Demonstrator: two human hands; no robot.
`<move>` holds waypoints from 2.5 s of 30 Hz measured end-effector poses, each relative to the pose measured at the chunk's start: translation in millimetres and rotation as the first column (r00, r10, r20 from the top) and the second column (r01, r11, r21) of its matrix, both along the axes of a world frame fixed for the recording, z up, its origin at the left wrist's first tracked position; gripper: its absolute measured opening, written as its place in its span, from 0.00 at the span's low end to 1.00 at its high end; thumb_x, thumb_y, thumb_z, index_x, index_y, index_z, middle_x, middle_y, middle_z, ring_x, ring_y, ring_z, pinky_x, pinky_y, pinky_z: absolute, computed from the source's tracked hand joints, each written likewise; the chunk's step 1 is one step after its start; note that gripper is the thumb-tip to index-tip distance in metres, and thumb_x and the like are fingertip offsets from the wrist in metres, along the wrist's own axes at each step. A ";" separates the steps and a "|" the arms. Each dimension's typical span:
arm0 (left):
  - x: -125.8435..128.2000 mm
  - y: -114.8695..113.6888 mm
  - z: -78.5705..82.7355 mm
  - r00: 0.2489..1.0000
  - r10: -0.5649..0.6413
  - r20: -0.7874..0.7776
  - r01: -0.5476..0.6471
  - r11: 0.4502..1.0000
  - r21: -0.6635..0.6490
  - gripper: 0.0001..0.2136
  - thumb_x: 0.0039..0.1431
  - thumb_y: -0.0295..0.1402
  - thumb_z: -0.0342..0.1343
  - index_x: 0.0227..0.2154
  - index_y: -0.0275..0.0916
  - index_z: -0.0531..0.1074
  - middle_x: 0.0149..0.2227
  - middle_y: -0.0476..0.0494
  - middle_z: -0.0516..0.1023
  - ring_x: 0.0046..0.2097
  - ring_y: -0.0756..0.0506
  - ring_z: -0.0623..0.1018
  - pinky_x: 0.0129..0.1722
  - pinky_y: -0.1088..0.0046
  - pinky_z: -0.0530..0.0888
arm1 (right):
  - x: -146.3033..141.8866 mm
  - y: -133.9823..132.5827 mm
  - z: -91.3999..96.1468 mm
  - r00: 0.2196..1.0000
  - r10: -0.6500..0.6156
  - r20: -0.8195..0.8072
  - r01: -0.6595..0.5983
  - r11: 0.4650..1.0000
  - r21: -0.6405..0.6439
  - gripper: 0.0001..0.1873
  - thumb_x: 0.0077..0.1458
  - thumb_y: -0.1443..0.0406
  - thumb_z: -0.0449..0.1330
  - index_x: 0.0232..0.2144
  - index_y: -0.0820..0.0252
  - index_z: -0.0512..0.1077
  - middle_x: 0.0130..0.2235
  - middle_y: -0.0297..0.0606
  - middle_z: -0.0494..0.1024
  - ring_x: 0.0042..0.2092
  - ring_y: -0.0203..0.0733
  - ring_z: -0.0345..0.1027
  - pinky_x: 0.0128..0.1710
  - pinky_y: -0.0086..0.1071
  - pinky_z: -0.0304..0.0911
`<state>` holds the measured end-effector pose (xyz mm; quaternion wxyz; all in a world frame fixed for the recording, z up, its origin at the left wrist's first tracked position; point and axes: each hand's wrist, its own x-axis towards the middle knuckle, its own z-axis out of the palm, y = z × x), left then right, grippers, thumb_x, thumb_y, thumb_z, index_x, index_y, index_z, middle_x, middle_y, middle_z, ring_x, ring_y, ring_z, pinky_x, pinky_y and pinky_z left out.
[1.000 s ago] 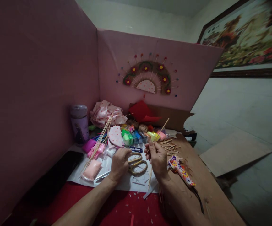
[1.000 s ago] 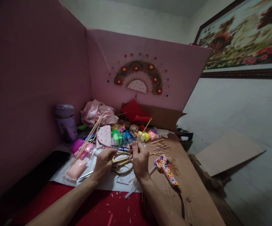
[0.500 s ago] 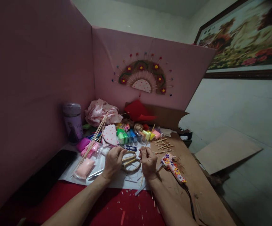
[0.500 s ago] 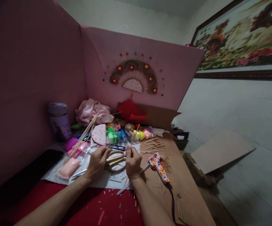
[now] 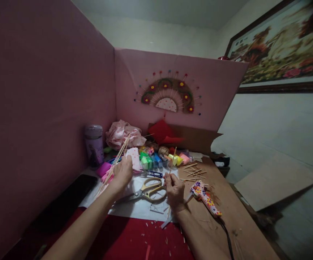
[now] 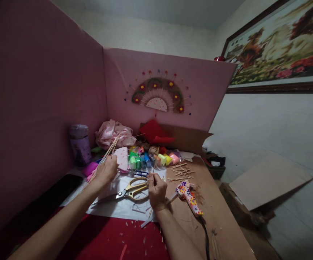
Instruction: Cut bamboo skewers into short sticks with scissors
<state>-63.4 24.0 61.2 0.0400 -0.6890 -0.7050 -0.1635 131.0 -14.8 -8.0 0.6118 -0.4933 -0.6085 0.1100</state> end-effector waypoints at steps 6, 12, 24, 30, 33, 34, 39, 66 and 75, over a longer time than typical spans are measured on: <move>-12.1 12.4 -11.0 0.988 0.127 -0.088 -0.128 0.992 -0.014 0.17 0.57 0.18 0.35 0.42 0.29 0.66 0.38 0.29 0.74 0.41 0.38 0.77 0.34 0.66 0.72 | 0.9 0.6 -1.4 0.998 -0.001 0.065 0.001 1.000 0.000 0.19 0.58 0.58 0.50 0.21 0.62 0.67 0.17 0.28 0.63 0.19 0.30 0.57 0.22 0.25 0.51; -16.7 24.1 -12.6 0.972 0.214 -0.094 -0.199 0.968 0.152 0.16 0.59 0.21 0.34 0.42 0.28 0.66 0.38 0.30 0.71 0.35 0.41 0.78 0.29 0.69 0.72 | 0.3 1.2 -4.1 0.995 0.029 0.091 -0.028 0.999 -0.016 0.19 0.59 0.58 0.50 0.20 0.62 0.66 0.17 0.27 0.61 0.20 0.30 0.54 0.22 0.25 0.49; -17.7 13.8 16.3 0.990 0.071 0.121 -0.108 0.937 0.333 0.11 0.57 0.25 0.42 0.36 0.32 0.68 0.35 0.34 0.74 0.35 0.40 0.77 0.32 0.67 0.69 | -1.3 -2.2 -0.8 0.995 0.101 -0.007 -0.101 0.994 -0.037 0.18 0.59 0.57 0.49 0.24 0.61 0.67 0.18 0.29 0.63 0.22 0.31 0.58 0.22 0.25 0.52; 18.0 -6.8 13.0 0.595 -0.570 0.566 0.262 0.804 0.533 0.05 0.54 0.33 0.50 0.28 0.37 0.66 0.25 0.49 0.69 0.27 0.51 0.69 0.29 0.77 0.65 | -5.7 -10.9 6.2 0.948 0.225 -0.223 -0.232 0.973 -0.003 0.17 0.60 0.56 0.46 0.32 0.61 0.67 0.23 0.31 0.67 0.21 0.31 0.57 0.20 0.26 0.55; 29.8 -13.7 -8.6 0.363 -0.599 0.714 0.389 0.794 0.468 0.04 0.52 0.32 0.52 0.29 0.38 0.64 0.23 0.53 0.66 0.25 0.53 0.66 0.26 0.79 0.64 | -9.0 -13.6 8.3 0.940 0.289 -0.184 -0.293 0.956 0.004 0.15 0.60 0.57 0.48 0.33 0.61 0.68 0.24 0.32 0.67 0.21 0.32 0.58 0.21 0.26 0.56; 31.9 -15.7 -16.1 0.326 -0.584 0.743 0.415 0.795 0.442 0.04 0.52 0.32 0.52 0.29 0.37 0.64 0.23 0.53 0.65 0.24 0.54 0.65 0.25 0.79 0.63 | -9.6 -13.9 8.7 0.941 0.297 -0.163 -0.301 0.954 -0.001 0.14 0.60 0.57 0.48 0.33 0.61 0.68 0.24 0.32 0.67 0.22 0.32 0.59 0.21 0.26 0.56; 33.7 -24.6 -36.9 0.243 -0.545 0.802 0.413 0.806 0.423 0.05 0.54 0.33 0.50 0.28 0.37 0.63 0.23 0.54 0.62 0.23 0.55 0.63 0.23 0.79 0.61 | -9.6 -13.1 8.4 0.942 0.329 -0.074 -0.332 0.942 -0.045 0.13 0.58 0.60 0.50 0.28 0.60 0.69 0.22 0.32 0.68 0.22 0.33 0.62 0.21 0.26 0.59; 37.9 -42.2 -20.4 -0.158 -0.305 0.939 0.522 0.782 0.341 0.11 0.48 0.37 0.58 0.29 0.36 0.65 0.23 0.48 0.75 0.17 0.57 0.64 0.16 0.82 0.59 | -19.8 -23.6 14.1 0.858 0.513 0.015 -0.500 0.844 -0.194 0.13 0.53 0.61 0.55 0.21 0.60 0.73 0.20 0.32 0.68 0.22 0.32 0.59 0.22 0.26 0.57; 33.3 -29.9 -27.4 -0.248 -0.227 0.942 0.393 0.865 0.312 0.14 0.47 0.40 0.60 0.30 0.34 0.66 0.23 0.51 0.73 0.17 0.57 0.66 0.14 0.83 0.61 | -22.4 -26.6 16.4 0.687 0.543 -0.483 -0.726 0.550 -0.413 0.17 0.51 0.53 0.57 0.25 0.63 0.71 0.18 0.31 0.71 0.14 0.29 0.57 0.13 0.22 0.49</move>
